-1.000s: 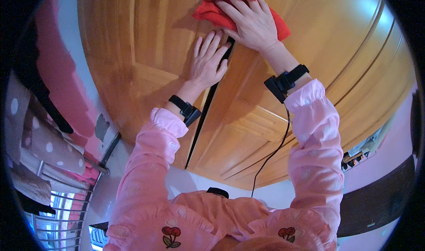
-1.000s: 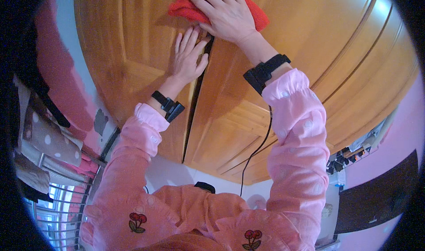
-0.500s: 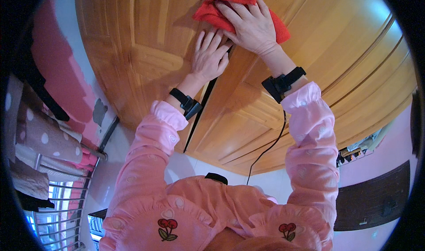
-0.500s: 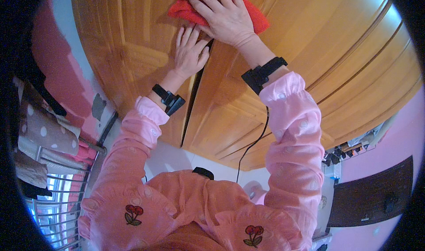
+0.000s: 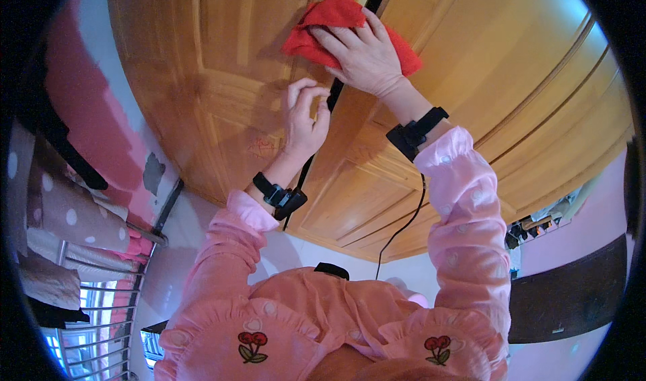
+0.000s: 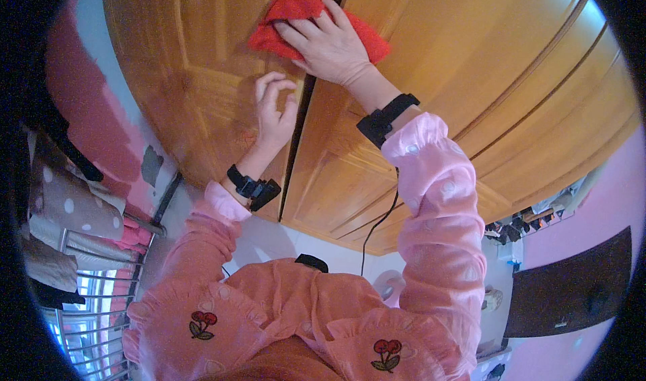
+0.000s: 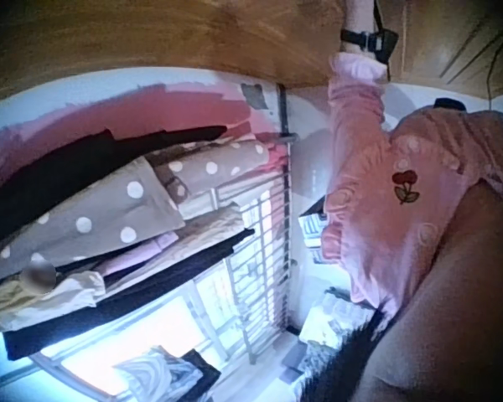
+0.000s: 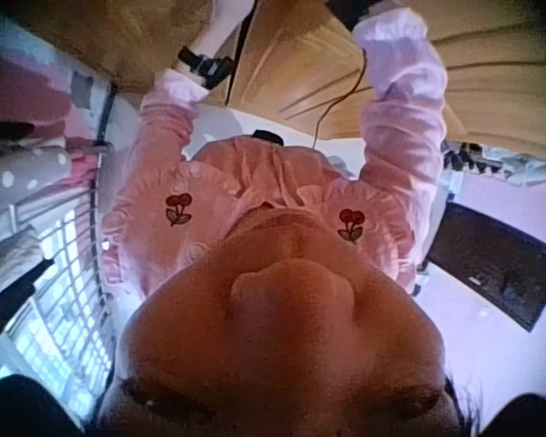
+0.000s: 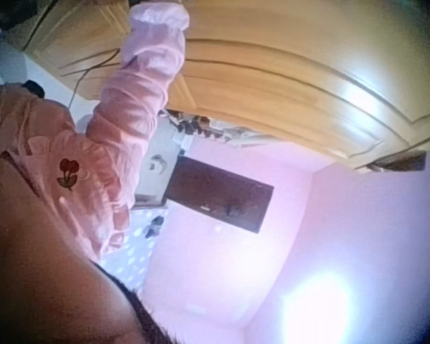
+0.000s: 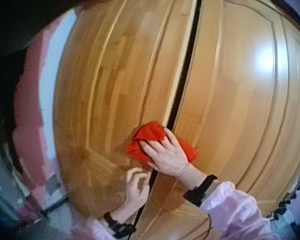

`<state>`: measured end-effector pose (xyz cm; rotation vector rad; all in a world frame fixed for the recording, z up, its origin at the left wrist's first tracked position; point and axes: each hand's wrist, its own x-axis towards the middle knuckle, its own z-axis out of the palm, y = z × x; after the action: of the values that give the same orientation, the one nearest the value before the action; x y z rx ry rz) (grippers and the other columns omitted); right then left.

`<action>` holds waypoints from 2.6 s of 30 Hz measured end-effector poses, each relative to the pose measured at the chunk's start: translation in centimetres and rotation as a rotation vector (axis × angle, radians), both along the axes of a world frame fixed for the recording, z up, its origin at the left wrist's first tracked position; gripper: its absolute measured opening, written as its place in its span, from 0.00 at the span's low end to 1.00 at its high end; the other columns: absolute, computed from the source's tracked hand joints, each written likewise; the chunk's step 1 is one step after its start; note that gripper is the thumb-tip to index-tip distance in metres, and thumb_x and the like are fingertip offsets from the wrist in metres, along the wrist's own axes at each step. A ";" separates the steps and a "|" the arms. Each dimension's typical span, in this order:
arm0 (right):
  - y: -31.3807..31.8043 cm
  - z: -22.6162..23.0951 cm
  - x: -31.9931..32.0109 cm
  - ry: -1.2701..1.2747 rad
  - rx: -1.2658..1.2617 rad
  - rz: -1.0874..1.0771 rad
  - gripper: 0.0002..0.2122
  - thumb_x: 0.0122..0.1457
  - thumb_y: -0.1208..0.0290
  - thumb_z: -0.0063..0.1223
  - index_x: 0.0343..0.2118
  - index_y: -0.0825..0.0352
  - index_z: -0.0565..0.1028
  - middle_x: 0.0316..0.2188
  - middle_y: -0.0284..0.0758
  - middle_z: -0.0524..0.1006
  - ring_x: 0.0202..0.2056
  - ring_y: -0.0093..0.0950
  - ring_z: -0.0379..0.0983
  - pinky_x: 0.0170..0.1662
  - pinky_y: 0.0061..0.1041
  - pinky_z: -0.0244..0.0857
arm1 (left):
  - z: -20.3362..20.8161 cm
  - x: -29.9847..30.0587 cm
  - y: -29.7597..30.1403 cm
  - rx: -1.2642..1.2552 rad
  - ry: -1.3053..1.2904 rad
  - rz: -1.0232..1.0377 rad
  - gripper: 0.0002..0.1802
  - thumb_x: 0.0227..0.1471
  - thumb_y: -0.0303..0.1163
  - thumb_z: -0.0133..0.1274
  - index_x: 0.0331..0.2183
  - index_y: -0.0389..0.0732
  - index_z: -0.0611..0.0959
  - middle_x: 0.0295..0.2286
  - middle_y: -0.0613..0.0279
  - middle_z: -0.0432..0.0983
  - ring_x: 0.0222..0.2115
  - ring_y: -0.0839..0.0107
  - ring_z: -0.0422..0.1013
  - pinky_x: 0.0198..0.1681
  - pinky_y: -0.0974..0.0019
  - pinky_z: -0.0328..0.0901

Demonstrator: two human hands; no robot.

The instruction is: The person wipes a wooden wardrobe door with a red cloth, then moves to a window and wipes the frame and glass. The person uses both hands to wipe the surfaces in a repetitive motion.

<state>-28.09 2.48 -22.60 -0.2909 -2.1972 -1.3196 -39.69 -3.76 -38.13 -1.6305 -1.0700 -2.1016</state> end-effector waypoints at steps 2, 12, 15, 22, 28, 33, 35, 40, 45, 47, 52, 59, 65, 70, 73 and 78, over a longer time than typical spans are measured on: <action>-0.1 -0.7 0.0 -0.011 -0.013 -0.002 0.32 0.48 0.49 0.64 0.59 0.49 0.74 0.54 0.22 0.74 0.60 0.30 0.66 0.71 0.45 0.47 | 0.7 -0.2 -0.4 -0.016 0.006 -0.016 0.14 0.49 0.23 0.55 0.40 0.39 0.80 0.43 0.52 0.73 0.46 0.52 0.68 0.52 0.53 0.63; -0.1 -2.1 0.1 -0.092 -0.138 -0.007 0.31 0.49 0.53 0.65 0.59 0.50 0.72 0.57 0.25 0.73 0.62 0.30 0.65 0.72 0.46 0.44 | 4.1 -0.8 0.5 -0.066 -0.038 -0.096 0.32 0.60 0.39 0.51 0.63 0.37 0.66 0.57 0.41 0.64 0.58 0.44 0.59 0.64 0.45 0.53; -0.3 -1.8 1.0 -0.087 -0.233 0.032 0.32 0.50 0.54 0.65 0.60 0.52 0.70 0.60 0.27 0.71 0.64 0.30 0.63 0.72 0.48 0.43 | 4.1 -1.0 0.9 -0.064 0.069 0.036 0.35 0.62 0.40 0.50 0.65 0.36 0.64 0.59 0.38 0.61 0.59 0.41 0.58 0.64 0.44 0.51; -1.8 -3.9 7.5 0.036 -0.240 -0.042 0.38 0.52 0.54 0.67 0.67 0.43 0.65 0.68 0.29 0.64 0.68 0.30 0.58 0.71 0.50 0.42 | 4.8 -0.4 0.8 -0.186 0.195 0.084 0.42 0.59 0.47 0.56 0.65 0.35 0.61 0.64 0.34 0.55 0.60 0.38 0.56 0.65 0.45 0.50; -2.6 -6.5 13.2 0.252 -0.358 -0.006 0.32 0.56 0.57 0.63 0.66 0.47 0.68 0.69 0.31 0.63 0.68 0.32 0.58 0.71 0.50 0.43 | 6.8 2.2 1.1 -0.212 0.143 0.332 0.53 0.50 0.55 0.64 0.64 0.32 0.62 0.64 0.33 0.54 0.61 0.37 0.52 0.65 0.41 0.47; -1.7 -9.3 15.6 0.463 -0.288 -0.147 0.30 0.58 0.61 0.60 0.65 0.49 0.69 0.69 0.31 0.63 0.69 0.32 0.57 0.71 0.48 0.41 | 8.3 3.7 4.7 -0.113 0.085 0.514 0.55 0.46 0.56 0.66 0.64 0.34 0.62 0.65 0.35 0.52 0.65 0.37 0.47 0.65 0.33 0.44; -1.1 -10.3 15.7 0.485 -0.300 -0.188 0.29 0.57 0.61 0.59 0.65 0.48 0.70 0.69 0.30 0.64 0.69 0.30 0.57 0.72 0.46 0.35 | 7.9 3.6 6.0 -0.002 0.088 0.526 0.51 0.46 0.52 0.65 0.63 0.34 0.64 0.65 0.37 0.53 0.64 0.37 0.48 0.65 0.34 0.45; 0.1 -11.2 15.5 0.527 -0.263 -0.168 0.28 0.58 0.60 0.57 0.65 0.47 0.71 0.69 0.29 0.64 0.70 0.28 0.56 0.74 0.44 0.28 | 5.3 3.2 6.8 0.099 0.162 0.499 0.44 0.46 0.45 0.64 0.60 0.34 0.68 0.62 0.39 0.59 0.62 0.35 0.53 0.66 0.37 0.47; 0.2 -11.2 15.4 0.502 -0.245 -0.170 0.27 0.58 0.60 0.57 0.63 0.47 0.73 0.69 0.29 0.65 0.69 0.28 0.57 0.74 0.44 0.27 | 3.4 3.5 6.1 0.102 0.185 0.521 0.42 0.46 0.41 0.63 0.59 0.35 0.68 0.61 0.39 0.61 0.60 0.35 0.55 0.66 0.38 0.48; 0.1 -11.2 15.4 0.509 -0.249 -0.158 0.27 0.58 0.60 0.57 0.63 0.47 0.73 0.69 0.29 0.65 0.69 0.28 0.58 0.74 0.44 0.27 | 2.8 3.9 6.2 0.083 0.090 0.483 0.39 0.47 0.40 0.62 0.58 0.35 0.69 0.60 0.40 0.62 0.60 0.36 0.55 0.66 0.39 0.47; 0.2 -11.3 15.4 0.509 -0.261 -0.114 0.27 0.57 0.61 0.58 0.62 0.46 0.74 0.68 0.30 0.65 0.69 0.29 0.58 0.73 0.44 0.28 | 1.5 3.9 6.8 0.083 -0.230 0.332 0.34 0.51 0.39 0.59 0.57 0.35 0.70 0.58 0.41 0.64 0.60 0.38 0.54 0.66 0.42 0.46; 0.2 -11.1 15.4 0.514 -0.234 -0.086 0.26 0.57 0.61 0.58 0.61 0.46 0.75 0.68 0.30 0.66 0.68 0.30 0.59 0.73 0.45 0.29 | -0.3 5.8 6.6 0.024 -0.376 0.195 0.35 0.53 0.38 0.58 0.59 0.33 0.67 0.59 0.39 0.61 0.60 0.39 0.53 0.65 0.40 0.45; 0.3 -11.3 15.6 0.514 -0.268 -0.028 0.24 0.56 0.64 0.57 0.59 0.47 0.76 0.67 0.29 0.67 0.68 0.30 0.59 0.73 0.45 0.31 | -1.1 12.9 6.5 0.039 -0.241 0.268 0.38 0.50 0.36 0.57 0.61 0.34 0.67 0.62 0.38 0.58 0.62 0.35 0.51 0.67 0.38 0.43; 0.2 -11.2 16.1 0.490 -0.293 -0.005 0.21 0.57 0.65 0.57 0.56 0.47 0.78 0.66 0.29 0.69 0.67 0.30 0.61 0.74 0.42 0.30 | -2.6 12.6 5.5 -0.029 0.053 0.426 0.36 0.48 0.35 0.56 0.59 0.35 0.70 0.61 0.40 0.61 0.61 0.34 0.53 0.67 0.37 0.45; 0.2 -11.3 15.9 0.504 -0.299 0.048 0.20 0.57 0.65 0.57 0.54 0.49 0.79 0.65 0.29 0.70 0.67 0.31 0.62 0.73 0.43 0.32 | -4.5 11.8 5.0 -0.040 0.126 0.407 0.37 0.49 0.36 0.56 0.60 0.35 0.69 0.62 0.39 0.60 0.62 0.33 0.51 0.67 0.37 0.44; 0.3 -11.4 16.0 0.493 -0.330 0.107 0.19 0.55 0.67 0.57 0.52 0.53 0.79 0.63 0.30 0.72 0.66 0.31 0.64 0.71 0.45 0.37 | -5.1 14.1 5.6 -0.055 -0.266 0.347 0.39 0.52 0.39 0.55 0.62 0.33 0.66 0.64 0.38 0.57 0.64 0.34 0.49 0.68 0.36 0.42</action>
<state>-12.04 2.78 -33.99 -0.5500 -1.9576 -0.7235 -25.56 1.82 -43.18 -1.1043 -1.3894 -2.1007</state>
